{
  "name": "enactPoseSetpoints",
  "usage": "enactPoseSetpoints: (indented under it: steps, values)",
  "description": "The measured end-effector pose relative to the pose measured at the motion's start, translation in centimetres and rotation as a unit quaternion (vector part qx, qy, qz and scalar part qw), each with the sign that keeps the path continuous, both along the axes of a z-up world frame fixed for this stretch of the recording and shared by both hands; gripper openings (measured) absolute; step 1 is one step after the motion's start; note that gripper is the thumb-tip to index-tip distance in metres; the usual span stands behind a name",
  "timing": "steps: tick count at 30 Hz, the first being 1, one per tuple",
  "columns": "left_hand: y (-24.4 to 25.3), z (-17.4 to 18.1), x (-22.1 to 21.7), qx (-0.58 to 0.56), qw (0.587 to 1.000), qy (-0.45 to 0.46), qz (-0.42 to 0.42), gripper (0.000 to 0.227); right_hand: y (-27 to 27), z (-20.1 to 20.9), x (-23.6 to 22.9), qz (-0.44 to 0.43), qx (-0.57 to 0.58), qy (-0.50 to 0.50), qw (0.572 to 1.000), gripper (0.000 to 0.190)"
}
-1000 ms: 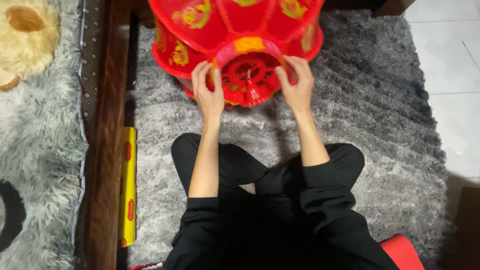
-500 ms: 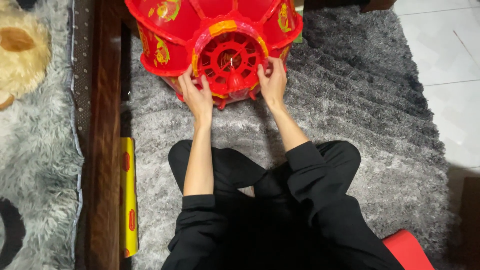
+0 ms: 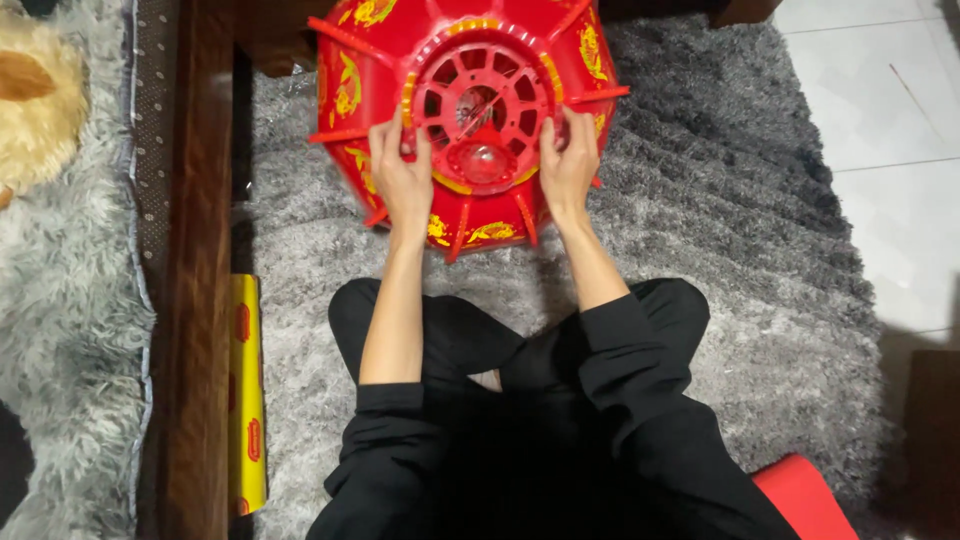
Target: Assemble a red Chinese lantern by unfolding the body and attaching decorative parts
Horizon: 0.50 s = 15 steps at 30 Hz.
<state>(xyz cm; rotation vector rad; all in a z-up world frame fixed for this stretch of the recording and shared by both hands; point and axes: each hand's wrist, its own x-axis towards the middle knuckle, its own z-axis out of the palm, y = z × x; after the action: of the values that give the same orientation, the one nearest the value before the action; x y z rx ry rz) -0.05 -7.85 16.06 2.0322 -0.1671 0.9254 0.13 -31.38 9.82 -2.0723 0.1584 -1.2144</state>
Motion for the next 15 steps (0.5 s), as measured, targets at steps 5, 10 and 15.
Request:
enactPoseSetpoints:
  steps: [5, 10, 15]
  values:
    - [-1.2, 1.6, -1.0, 0.007, 0.999, 0.027, -0.016, 0.043, 0.8, 6.6, -5.2, 0.059, -0.051, -0.011, 0.997, 0.031]
    - [-0.1, 0.8, -0.9, 0.023, 0.997, 0.041, -0.054, 0.045, 3.2, 8.9, -6.8, 0.21, -0.117, 0.173, 0.955, 0.097]
    - [1.2, 0.4, -1.3, 0.025, 0.987, 0.096, -0.124, 0.062, 2.6, 12.9, -6.6, 0.301, 0.254, 0.22, 0.892, 0.05]
